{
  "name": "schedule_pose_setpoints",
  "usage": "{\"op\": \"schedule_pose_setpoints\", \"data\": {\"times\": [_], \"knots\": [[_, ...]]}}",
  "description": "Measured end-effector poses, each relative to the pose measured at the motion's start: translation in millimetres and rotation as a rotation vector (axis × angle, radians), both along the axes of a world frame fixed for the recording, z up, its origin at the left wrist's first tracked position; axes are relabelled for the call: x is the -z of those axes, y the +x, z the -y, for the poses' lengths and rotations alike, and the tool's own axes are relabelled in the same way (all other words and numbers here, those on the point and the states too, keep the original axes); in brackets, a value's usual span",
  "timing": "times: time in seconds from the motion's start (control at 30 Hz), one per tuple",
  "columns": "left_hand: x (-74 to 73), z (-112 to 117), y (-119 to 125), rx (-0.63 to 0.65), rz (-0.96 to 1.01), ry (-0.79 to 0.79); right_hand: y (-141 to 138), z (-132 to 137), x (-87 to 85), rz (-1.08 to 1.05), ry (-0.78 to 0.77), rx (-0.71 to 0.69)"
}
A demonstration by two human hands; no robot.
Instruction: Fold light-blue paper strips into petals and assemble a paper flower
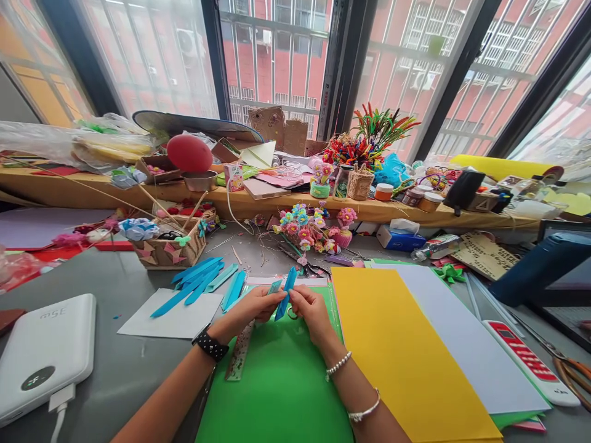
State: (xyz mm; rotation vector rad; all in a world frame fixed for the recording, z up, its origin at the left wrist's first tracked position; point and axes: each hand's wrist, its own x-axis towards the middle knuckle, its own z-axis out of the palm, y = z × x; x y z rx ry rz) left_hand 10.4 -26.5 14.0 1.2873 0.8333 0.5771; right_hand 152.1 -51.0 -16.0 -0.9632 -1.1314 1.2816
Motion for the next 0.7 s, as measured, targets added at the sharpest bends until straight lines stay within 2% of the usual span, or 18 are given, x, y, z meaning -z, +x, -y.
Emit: {"op": "schedule_pose_setpoints", "data": {"times": [0.13,0.23,0.33,0.4,0.47,0.53,0.57,0.63,0.7], "knots": [[7.5,-1,7,-0.079,-0.176,0.273,0,-3,4.4,0.175,0.128,0.156],[5.7,-1,10,-0.084,-0.316,0.509,2,-3,6.8,0.25,0.157,0.238],[-8.3,-3,-1,-0.101,-0.521,0.668,3,-3,8.9,0.238,0.103,0.263],[-22.8,-6,-21,-0.174,-0.739,0.724,3,-4,10.5,0.214,0.063,0.273],[-37.3,-8,-47,-0.347,-1.083,0.682,3,-4,11.6,0.197,0.053,0.284],[-48.0,-10,-74,-0.477,-1.351,0.567,2,-5,12.0,0.187,0.055,0.29],[-51.0,-11,-86,-0.496,-1.436,0.485,2,-5,11.9,0.185,0.055,0.294],[-52.4,-13,-104,-0.435,-1.49,0.397,1,-4,11.6,0.191,0.052,0.301],[-48.6,-14,-111,-0.403,-1.515,0.365,1,-3,11.3,0.202,0.058,0.299]]}}
